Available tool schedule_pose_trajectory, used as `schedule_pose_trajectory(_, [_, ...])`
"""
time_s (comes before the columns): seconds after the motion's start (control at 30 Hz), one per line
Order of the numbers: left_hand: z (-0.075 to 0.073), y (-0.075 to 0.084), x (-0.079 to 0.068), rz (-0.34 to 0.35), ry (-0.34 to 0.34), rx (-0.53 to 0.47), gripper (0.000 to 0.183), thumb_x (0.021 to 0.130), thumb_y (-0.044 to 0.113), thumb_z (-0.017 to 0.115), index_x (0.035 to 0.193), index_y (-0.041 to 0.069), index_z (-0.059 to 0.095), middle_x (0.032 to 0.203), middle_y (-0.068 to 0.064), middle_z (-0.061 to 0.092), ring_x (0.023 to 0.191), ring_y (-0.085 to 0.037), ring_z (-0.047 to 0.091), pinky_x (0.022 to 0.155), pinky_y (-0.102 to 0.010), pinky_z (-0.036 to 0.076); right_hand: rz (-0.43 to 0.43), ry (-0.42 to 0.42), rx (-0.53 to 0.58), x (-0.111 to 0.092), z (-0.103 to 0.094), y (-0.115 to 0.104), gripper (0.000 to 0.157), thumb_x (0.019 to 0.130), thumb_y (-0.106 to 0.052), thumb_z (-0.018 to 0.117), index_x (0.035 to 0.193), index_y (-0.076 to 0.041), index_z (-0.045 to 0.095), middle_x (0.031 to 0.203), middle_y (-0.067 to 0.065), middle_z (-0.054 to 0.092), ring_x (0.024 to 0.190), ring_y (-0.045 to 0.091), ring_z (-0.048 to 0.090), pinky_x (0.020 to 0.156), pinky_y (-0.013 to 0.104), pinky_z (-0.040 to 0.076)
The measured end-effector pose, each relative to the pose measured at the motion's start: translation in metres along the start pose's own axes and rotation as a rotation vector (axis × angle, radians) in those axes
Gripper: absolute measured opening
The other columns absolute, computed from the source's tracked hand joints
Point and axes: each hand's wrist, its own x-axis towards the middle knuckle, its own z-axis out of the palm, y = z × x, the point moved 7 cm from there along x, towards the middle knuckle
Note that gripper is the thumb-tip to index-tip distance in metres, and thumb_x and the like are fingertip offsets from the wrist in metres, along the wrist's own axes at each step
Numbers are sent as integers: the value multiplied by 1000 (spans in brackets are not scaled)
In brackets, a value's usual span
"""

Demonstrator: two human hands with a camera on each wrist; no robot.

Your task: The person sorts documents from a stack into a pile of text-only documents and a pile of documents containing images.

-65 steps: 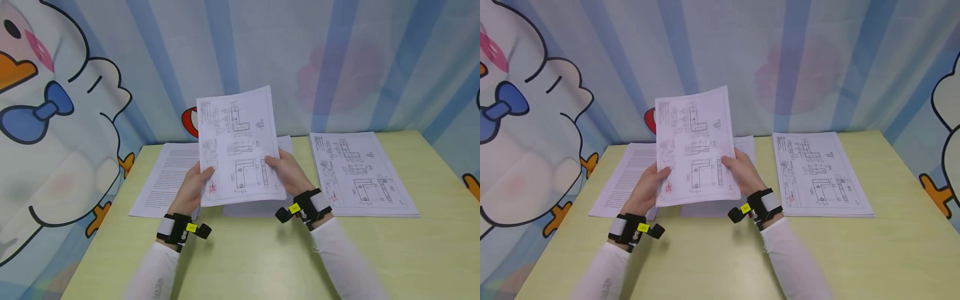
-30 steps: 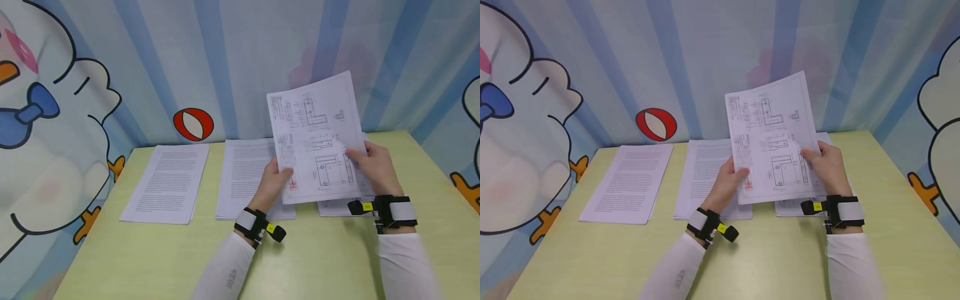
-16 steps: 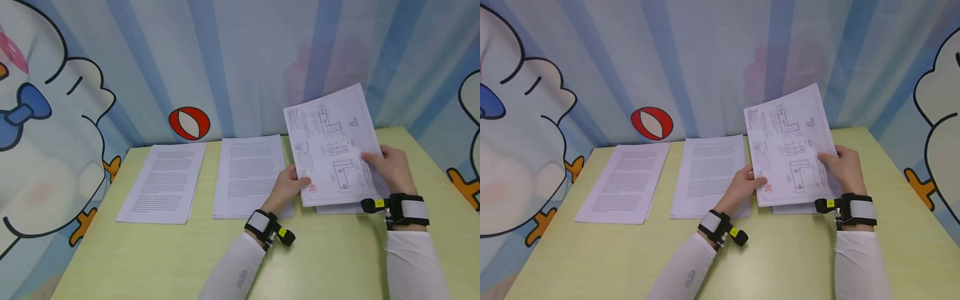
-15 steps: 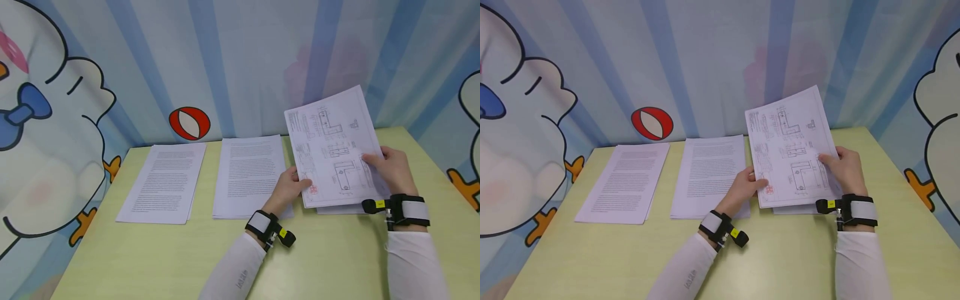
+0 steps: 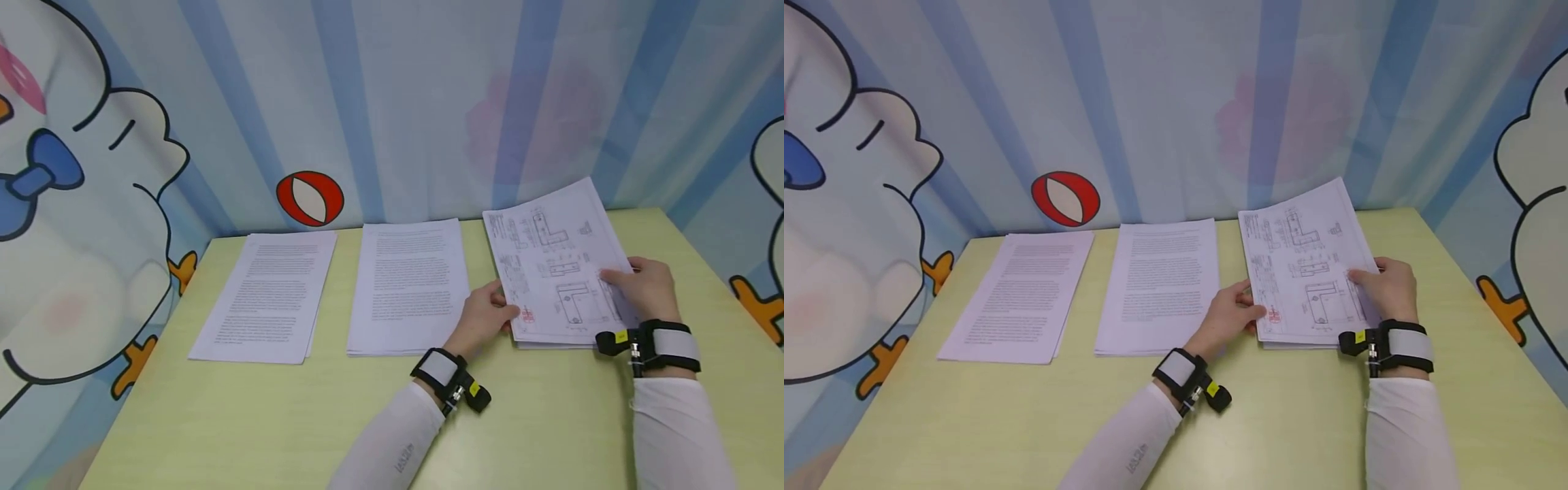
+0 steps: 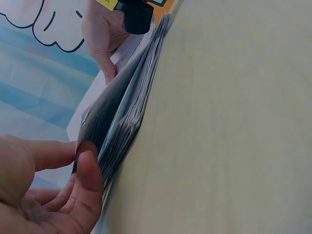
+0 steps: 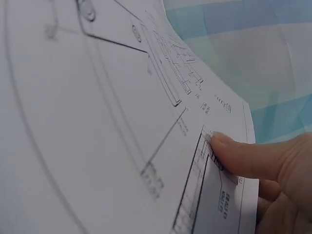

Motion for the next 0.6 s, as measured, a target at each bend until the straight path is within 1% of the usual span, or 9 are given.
schedule_pose_trajectory(0.1, [2, -1, 1, -11, 13, 11, 58, 87, 3, 70, 141, 7, 51, 77, 4, 61, 51, -10, 57, 47, -17, 44, 29, 51, -14, 2, -1, 4, 55, 100, -21, 53, 143, 10, 38, 115, 31, 53, 77, 29, 62, 47, 23, 48])
schedule_pose_trajectory(0.23, [3, -2, 0, -36, 1, 7, 54, 87, 3, 70, 139, 7, 53, 77, 2, 60, 53, -10, 59, 49, -18, 46, 55, 108, -43, 3, -3, 9, 51, 98, -13, 53, 144, 6, 39, 116, 30, 52, 82, 32, 60, 48, 23, 45])
schedule_pose_trajectory(0.43, [6, -4, -2, -54, -37, -18, 52, 88, 2, 70, 137, 2, 53, 78, 1, 62, 56, -10, 62, 54, -20, 52, 78, 139, -71, 3, -7, 13, 51, 96, -8, 51, 144, 4, 39, 120, 32, 49, 93, 39, 54, 62, 37, 46])
schedule_pose_trajectory(0.6, [6, -4, -3, -74, -50, 7, 50, 90, 7, 69, 137, 1, 53, 79, 3, 62, 57, -10, 63, 56, -20, 51, 93, 158, -88, 2, -6, 12, 52, 95, -3, 47, 145, 6, 37, 126, 35, 49, 100, 45, 53, 71, 46, 48])
